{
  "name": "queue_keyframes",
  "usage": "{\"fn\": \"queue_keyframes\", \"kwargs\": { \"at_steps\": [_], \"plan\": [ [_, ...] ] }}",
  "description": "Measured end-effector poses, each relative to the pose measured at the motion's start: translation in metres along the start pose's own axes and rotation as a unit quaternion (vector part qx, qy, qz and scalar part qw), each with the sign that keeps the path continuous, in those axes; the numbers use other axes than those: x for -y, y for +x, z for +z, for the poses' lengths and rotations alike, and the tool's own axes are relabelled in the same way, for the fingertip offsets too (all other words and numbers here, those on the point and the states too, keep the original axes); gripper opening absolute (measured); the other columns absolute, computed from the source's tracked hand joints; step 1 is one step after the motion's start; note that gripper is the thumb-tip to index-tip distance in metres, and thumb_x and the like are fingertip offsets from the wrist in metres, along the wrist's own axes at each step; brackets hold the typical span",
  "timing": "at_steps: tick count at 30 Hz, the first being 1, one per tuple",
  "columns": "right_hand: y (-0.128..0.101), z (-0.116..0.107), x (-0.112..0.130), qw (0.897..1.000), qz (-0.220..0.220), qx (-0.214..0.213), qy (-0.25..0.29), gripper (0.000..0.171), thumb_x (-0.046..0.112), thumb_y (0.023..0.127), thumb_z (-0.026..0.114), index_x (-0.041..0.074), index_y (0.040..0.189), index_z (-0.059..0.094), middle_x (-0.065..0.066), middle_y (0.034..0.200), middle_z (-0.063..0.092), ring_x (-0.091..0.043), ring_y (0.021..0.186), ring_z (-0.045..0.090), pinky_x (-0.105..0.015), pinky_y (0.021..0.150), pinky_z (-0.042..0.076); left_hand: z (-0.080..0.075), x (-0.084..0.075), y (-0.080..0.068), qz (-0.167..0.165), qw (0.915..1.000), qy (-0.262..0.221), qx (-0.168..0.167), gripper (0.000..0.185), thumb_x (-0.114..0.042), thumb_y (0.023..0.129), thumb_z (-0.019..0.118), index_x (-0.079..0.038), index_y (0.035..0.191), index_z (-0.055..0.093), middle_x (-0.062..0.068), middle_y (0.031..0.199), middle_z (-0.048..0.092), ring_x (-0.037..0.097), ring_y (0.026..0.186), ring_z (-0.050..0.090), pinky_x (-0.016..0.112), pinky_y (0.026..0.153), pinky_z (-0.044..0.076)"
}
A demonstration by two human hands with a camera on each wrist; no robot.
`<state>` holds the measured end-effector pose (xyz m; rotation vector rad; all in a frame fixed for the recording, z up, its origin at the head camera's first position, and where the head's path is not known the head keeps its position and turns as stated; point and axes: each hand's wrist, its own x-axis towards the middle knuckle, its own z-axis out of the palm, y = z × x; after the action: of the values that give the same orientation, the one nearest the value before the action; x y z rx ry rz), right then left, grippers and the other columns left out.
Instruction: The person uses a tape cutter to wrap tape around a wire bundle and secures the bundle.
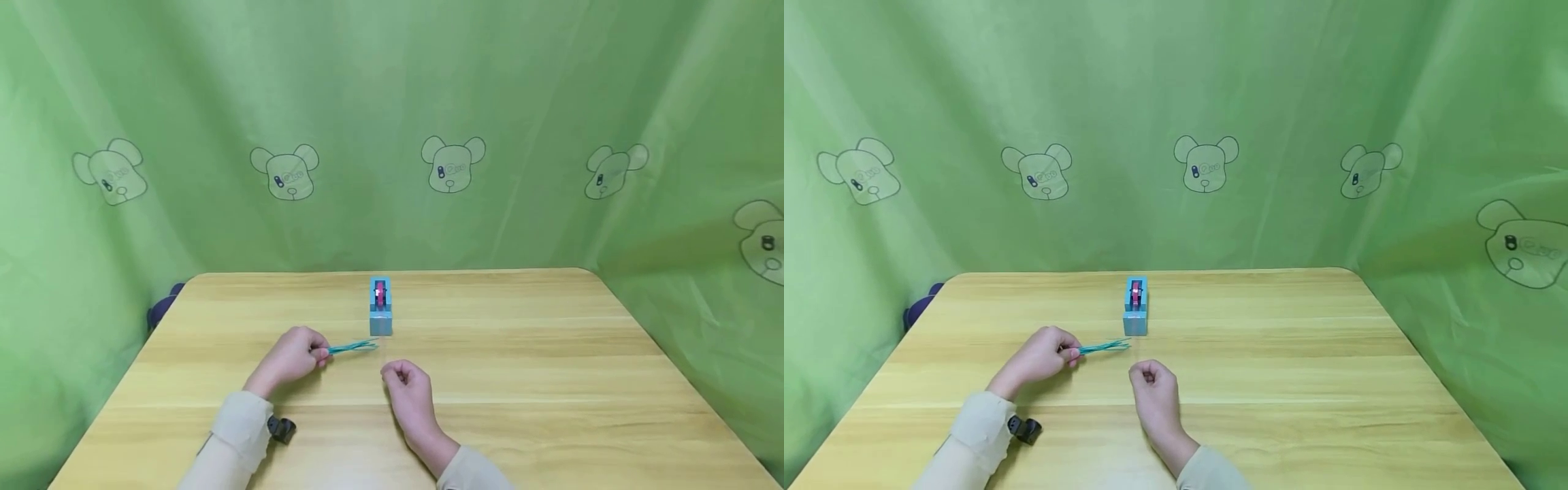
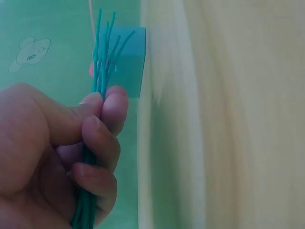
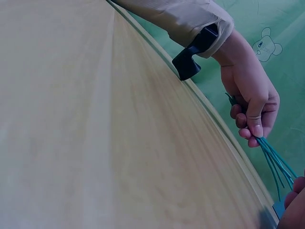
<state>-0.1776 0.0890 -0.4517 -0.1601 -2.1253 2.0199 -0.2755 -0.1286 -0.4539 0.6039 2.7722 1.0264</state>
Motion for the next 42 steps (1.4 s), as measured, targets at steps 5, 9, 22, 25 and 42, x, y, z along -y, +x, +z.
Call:
{"fn": "queue_keyframes", "kwargs": {
  "at_steps": [5, 9, 22, 25, 42],
  "plan": [
    [0.0, 0.0, 0.002, 1.0, 0.004, -0.004, 0.002, 0.01, -0.005, 0.088, 0.059, -0.012, 0.09, 0.066, -0.01, 0.078, 0.061, -0.016, 0.075, 0.052, -0.023, 0.068, 0.047, 0.003, -0.006, 0.005, 0.009, 0.9999, -0.005, 0.013, 0.024, -0.007, 0.096, 0.062, -0.013, 0.074, 0.07, -0.002, 0.066, 0.063, 0.013, 0.059, 0.05, 0.033, 0.066, 0.044],
    [0.0, -0.001, 0.002, 1.0, 0.008, -0.005, 0.001, 0.011, -0.005, 0.089, 0.059, -0.012, 0.091, 0.066, -0.011, 0.081, 0.062, -0.016, 0.077, 0.052, -0.023, 0.069, 0.047, 0.006, -0.01, 0.009, 0.012, 0.9997, -0.009, 0.019, 0.025, -0.007, 0.097, 0.062, -0.012, 0.074, 0.07, -0.001, 0.066, 0.064, 0.012, 0.058, 0.049, 0.031, 0.063, 0.043],
    [-0.001, 0.0, 0.001, 1.0, 0.013, 0.006, -0.001, 0.011, -0.004, 0.089, 0.059, -0.011, 0.093, 0.066, -0.014, 0.082, 0.063, -0.021, 0.079, 0.055, -0.023, 0.069, 0.048, 0.02, -0.019, 0.013, 0.042, 0.9988, -0.017, 0.018, 0.024, -0.005, 0.095, 0.06, -0.013, 0.076, 0.072, -0.002, 0.067, 0.063, 0.012, 0.06, 0.051, 0.032, 0.064, 0.046],
    [0.0, 0.0, 0.001, 1.0, 0.009, 0.004, -0.003, 0.011, -0.004, 0.089, 0.059, -0.011, 0.093, 0.066, -0.013, 0.082, 0.063, -0.02, 0.078, 0.054, -0.023, 0.069, 0.048, 0.022, -0.022, 0.015, 0.045, 0.9986, -0.018, 0.019, 0.024, -0.005, 0.095, 0.061, -0.014, 0.076, 0.072, -0.003, 0.068, 0.063, 0.011, 0.06, 0.051, 0.031, 0.063, 0.046],
    [0.005, 0.0, -0.008, 1.0, 0.008, 0.0, -0.001, 0.011, -0.005, 0.087, 0.06, -0.012, 0.093, 0.066, -0.004, 0.075, 0.057, -0.015, 0.074, 0.051, -0.022, 0.066, 0.045, 0.036, -0.039, 0.019, 0.063, 0.9975, -0.023, 0.019, 0.019, -0.007, 0.095, 0.064, -0.011, 0.079, 0.074, -0.004, 0.066, 0.063, 0.009, 0.059, 0.053, 0.028, 0.063, 0.048]
  ]
}}
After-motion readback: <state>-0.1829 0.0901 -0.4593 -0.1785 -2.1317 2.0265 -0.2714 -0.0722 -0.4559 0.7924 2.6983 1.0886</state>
